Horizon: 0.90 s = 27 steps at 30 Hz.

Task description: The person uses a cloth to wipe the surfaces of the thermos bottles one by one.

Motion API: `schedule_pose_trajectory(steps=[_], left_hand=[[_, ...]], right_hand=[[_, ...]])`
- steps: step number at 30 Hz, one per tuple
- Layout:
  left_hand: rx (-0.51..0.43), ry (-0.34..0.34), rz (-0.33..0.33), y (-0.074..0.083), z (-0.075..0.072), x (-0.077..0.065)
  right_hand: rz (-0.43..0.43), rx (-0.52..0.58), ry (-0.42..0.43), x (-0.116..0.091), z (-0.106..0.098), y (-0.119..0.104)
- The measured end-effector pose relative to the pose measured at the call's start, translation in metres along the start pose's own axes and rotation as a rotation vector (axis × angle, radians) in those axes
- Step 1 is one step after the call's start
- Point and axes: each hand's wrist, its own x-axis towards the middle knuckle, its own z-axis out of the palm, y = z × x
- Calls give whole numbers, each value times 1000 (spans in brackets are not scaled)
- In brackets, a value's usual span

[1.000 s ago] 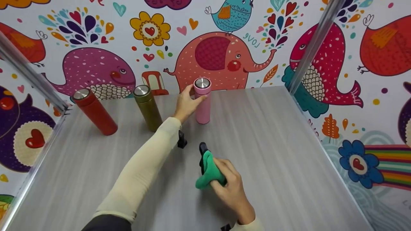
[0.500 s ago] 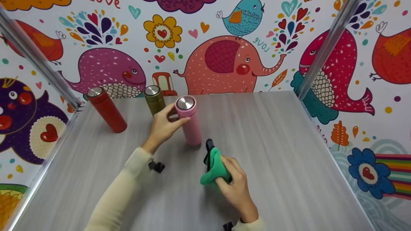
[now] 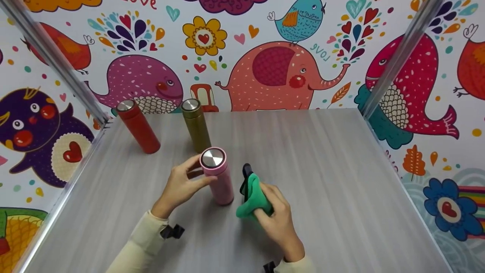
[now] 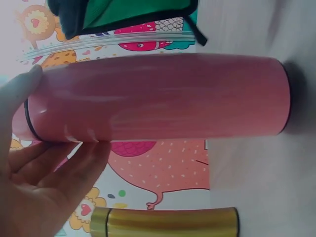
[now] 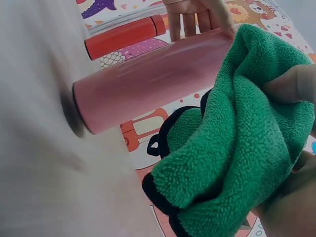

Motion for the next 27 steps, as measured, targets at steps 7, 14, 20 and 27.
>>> schedule_pose_trajectory(steps=[7,14,20,27], left_hand=[[-11,-33,-53,-6,1,-8],[-20,-49,-80,-8,7,-8],[0,-31,-33,-12,10,-8],[-23,-41,-32,-14,5,-11]], right_hand=[[-8,28,-4,-5,5,28],[30,33,23,25,12,28],[-13,115,-14,56,26,25],[84,170,-160,59,45,35]])
